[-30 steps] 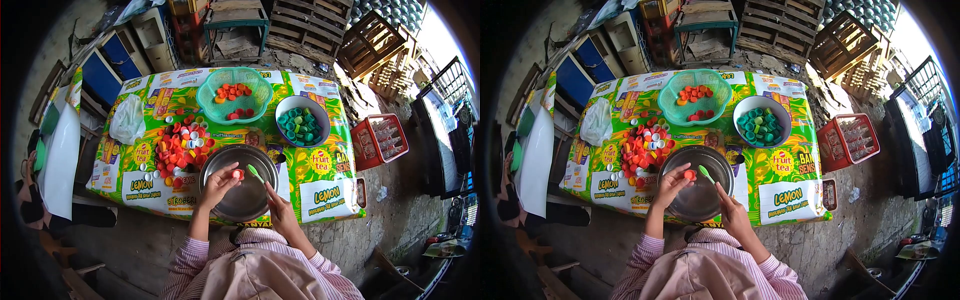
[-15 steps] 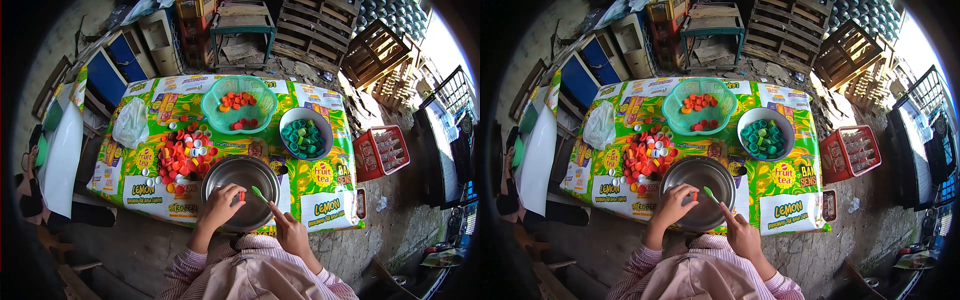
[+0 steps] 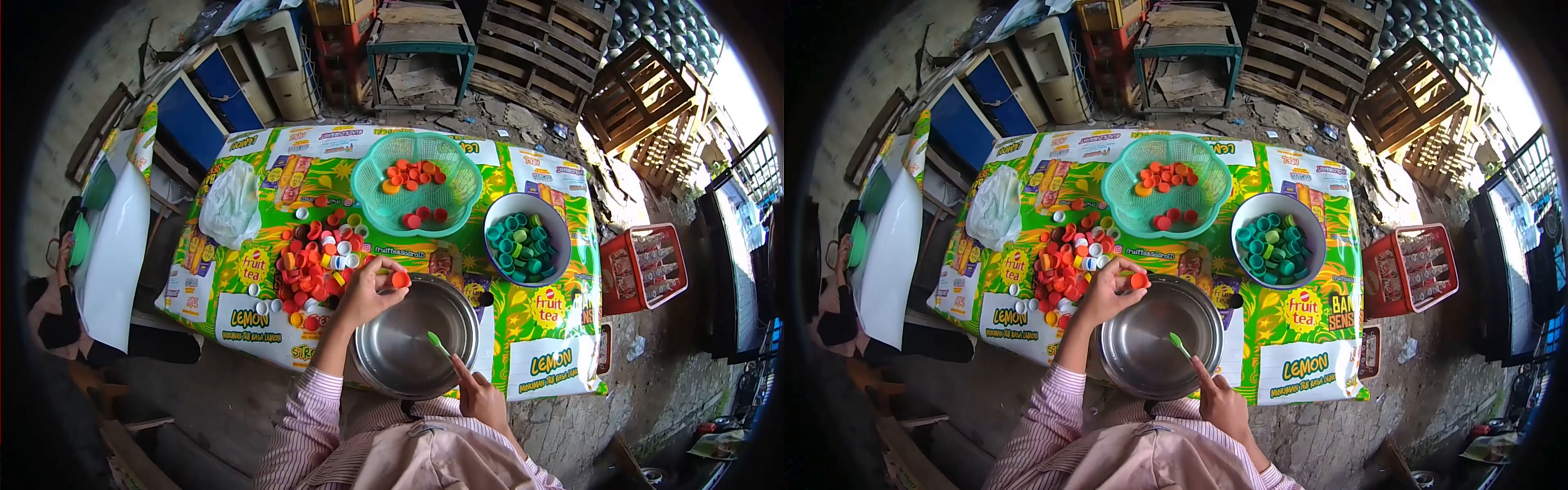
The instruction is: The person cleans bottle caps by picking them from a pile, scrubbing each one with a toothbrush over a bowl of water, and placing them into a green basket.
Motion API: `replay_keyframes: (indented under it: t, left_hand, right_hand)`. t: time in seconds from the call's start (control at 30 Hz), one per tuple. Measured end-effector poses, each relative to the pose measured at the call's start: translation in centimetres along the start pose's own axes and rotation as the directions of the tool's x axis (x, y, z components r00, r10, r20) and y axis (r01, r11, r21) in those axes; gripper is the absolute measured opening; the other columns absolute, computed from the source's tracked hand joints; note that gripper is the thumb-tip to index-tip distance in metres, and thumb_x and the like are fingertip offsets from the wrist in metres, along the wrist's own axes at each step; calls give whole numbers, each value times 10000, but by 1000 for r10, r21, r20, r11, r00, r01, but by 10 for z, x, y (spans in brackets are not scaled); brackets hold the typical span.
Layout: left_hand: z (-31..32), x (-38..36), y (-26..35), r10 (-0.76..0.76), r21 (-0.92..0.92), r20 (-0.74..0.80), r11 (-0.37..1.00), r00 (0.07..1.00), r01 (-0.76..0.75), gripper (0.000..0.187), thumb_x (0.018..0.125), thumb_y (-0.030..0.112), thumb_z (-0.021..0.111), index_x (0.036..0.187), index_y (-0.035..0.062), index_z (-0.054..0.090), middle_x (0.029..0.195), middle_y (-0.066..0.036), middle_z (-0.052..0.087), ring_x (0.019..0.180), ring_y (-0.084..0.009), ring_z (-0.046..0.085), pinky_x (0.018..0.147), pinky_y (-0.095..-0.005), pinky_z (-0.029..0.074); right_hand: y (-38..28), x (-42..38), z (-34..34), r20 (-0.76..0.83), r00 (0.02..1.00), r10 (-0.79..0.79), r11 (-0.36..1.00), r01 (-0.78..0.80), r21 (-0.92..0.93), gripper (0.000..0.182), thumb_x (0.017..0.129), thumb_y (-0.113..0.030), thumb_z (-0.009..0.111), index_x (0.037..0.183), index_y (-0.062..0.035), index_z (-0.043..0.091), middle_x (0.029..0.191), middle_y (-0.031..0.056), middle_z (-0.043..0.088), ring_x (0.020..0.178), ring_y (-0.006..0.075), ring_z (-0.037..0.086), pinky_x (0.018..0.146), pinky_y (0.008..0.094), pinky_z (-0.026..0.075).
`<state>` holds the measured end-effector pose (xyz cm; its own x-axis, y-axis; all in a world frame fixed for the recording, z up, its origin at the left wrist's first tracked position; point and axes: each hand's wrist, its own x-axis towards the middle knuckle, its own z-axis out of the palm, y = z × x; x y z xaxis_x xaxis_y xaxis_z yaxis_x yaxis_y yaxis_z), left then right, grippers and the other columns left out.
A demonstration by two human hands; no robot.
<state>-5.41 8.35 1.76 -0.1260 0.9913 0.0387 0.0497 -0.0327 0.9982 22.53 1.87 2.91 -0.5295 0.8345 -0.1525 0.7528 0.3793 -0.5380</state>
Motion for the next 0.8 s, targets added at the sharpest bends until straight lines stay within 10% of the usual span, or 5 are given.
replay_keyframes:
  t: [0.2, 0.27, 0.47, 0.6, 0.8]
  left_hand:
    - [-32, 143, -9, 237, 514, -39, 838, 971, -184, 729, 784, 155, 672, 1387, 112, 263, 1174, -137, 572, 1050, -286, 562, 901, -375, 445]
    - [-41, 183, -42, 362, 749, -119, 644, 925, -156, 931, 762, 219, 703, 1422, 63, 65, 1421, -260, 192, 1226, -357, 389, 948, -395, 411]
    - [-43, 117, -18, 293, 327, -495, 935, 818, -137, 555, 809, 110, 637, 1286, 32, 364, 1221, -130, 416, 999, -196, 501, 675, -272, 491]
    - [-80, 41, -31, 343, 597, -281, 794, 896, -117, 117, 778, -9, 573, 888, 30, 567, 958, -56, 542, 771, -173, 514, 675, -286, 440]
    - [-61, -14, -49, 164, 800, 56, 583, 985, -142, 277, 705, 104, 651, 978, 99, 604, 1022, -60, 504, 1018, -247, 461, 908, -381, 356]
  right_hand:
    - [1, -2, -4, -42, 994, 103, 995, -103, 11, 546, 854, -135, 501, 1360, -274, 351, 728, 123, 566, 532, 317, 577, 461, 428, 470]
    - [0, -2, -8, -40, 990, 138, 990, -138, 10, 524, 855, -141, 500, 1350, -256, 371, 726, 130, 562, 542, 328, 572, 483, 435, 469]
    - [9, 1, -1, -100, 985, 142, 986, -132, 102, 448, 883, -171, 477, 1321, -245, 421, 676, 141, 547, 543, 338, 563, 491, 444, 461]
    - [10, 8, 0, -89, 991, 96, 980, -78, 186, 556, 825, -117, 573, 1342, -153, 372, 797, 186, 618, 629, 342, 610, 546, 417, 479]
    - [14, 19, -2, -111, 993, 32, 987, -14, 161, 607, 819, -80, 569, 1355, -37, 289, 761, 221, 603, 615, 343, 605, 527, 421, 463]
